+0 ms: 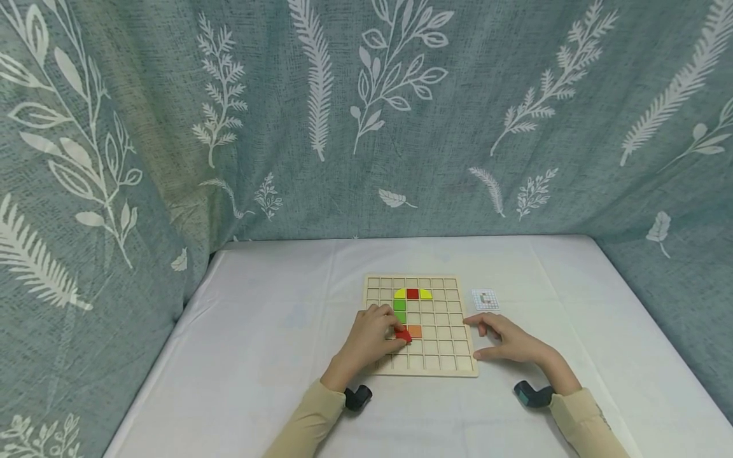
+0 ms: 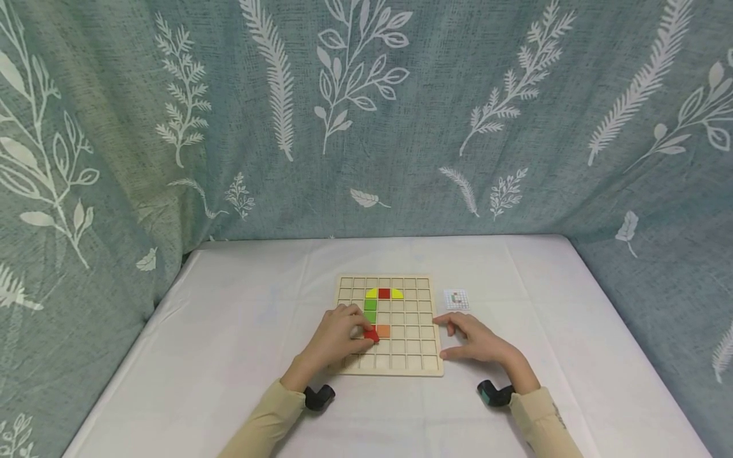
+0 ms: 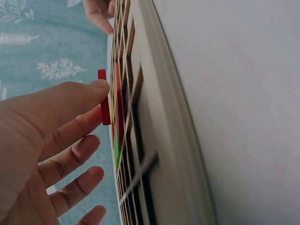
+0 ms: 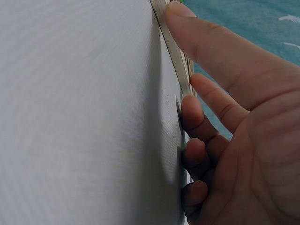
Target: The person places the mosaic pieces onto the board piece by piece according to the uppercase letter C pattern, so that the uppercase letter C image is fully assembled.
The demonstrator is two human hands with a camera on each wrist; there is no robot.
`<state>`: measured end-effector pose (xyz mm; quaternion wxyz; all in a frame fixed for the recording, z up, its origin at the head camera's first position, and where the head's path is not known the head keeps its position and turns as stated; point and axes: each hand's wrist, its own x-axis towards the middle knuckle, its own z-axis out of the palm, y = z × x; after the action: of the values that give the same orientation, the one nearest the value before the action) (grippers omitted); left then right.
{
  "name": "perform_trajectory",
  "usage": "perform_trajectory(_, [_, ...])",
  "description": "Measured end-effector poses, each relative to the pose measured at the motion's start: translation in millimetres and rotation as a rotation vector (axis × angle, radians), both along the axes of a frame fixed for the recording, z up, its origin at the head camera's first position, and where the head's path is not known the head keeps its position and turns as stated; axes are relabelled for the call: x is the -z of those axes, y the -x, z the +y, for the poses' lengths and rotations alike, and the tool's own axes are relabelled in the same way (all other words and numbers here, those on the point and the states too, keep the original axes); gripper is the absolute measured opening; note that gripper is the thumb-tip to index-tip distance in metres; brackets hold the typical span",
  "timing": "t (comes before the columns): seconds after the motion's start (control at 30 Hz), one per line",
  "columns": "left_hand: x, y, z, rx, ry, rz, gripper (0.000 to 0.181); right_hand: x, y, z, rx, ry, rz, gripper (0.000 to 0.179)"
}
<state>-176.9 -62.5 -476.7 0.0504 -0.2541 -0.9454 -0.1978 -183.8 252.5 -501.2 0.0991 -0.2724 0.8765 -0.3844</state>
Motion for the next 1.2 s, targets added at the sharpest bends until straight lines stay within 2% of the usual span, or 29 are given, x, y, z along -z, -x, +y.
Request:
perform_trajectory(0.37, [-2.6, 2.9, 20.6, 0.012, -0.012, -0.046, 0.016, 1.7, 0.6, 0, -0.012, 0.019, 0.013, 0.062])
perform_trajectory(0.8, [0.1, 12.4, 32.4, 0.048, 0.053, 0.003, 0.019, 0.7, 0.9, 1, -0.014, 0.010, 0.012, 0.062])
perform_trajectory(0.87, [0.2, 15.1, 31.7, 0.068, 0.048, -0.004, 0.021, 0.4, 0.7, 1, -0.014, 0.007, 0.014, 0.062])
perform_trajectory(1.1, [-3.0, 25.9, 25.0, 0.206, 0.026, -0.134, 0.022, 0.9, 0.1, 1, -0.014, 0.017, 0.025, 0.060])
perform_trajectory(1.2, [-3.7, 29.1, 22.5, 0.242, 0.041, -0.157, 0.021, 1.2, -0.2, 0, -0.013, 0.010, 0.021, 0.060])
